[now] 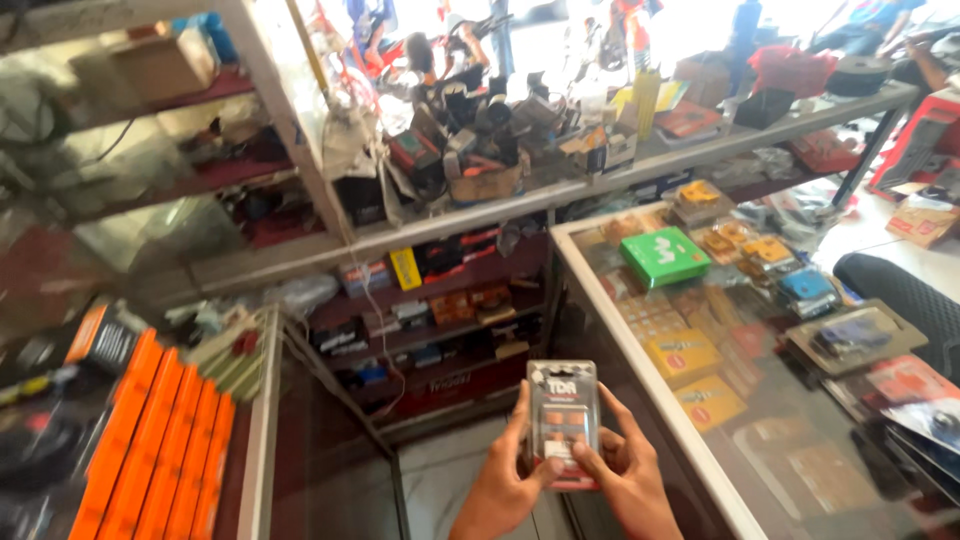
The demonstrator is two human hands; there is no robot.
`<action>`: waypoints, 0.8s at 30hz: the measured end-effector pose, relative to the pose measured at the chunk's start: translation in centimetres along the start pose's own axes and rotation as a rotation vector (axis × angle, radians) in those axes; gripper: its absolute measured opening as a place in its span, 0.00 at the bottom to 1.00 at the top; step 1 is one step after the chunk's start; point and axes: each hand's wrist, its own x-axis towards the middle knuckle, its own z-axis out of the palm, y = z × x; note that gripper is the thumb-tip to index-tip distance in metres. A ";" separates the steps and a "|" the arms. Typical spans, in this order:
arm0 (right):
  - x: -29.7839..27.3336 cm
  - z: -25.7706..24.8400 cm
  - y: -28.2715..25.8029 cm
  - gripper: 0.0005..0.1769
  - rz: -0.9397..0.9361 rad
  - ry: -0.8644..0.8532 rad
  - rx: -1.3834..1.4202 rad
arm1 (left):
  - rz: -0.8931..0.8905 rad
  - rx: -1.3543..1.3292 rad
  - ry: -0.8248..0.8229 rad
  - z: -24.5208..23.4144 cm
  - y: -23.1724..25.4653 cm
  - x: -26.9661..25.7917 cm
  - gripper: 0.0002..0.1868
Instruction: The person picks up packaged motorcycle parts from shelves and a secondary counter and arranges them on a main glass display counter, handling items like roller sets, a small blue component, and a green electronic device box one by one.
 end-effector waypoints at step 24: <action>21.8 3.9 0.9 0.41 -0.089 0.542 -0.261 | 0.023 0.177 -0.274 -11.6 -2.3 28.6 0.42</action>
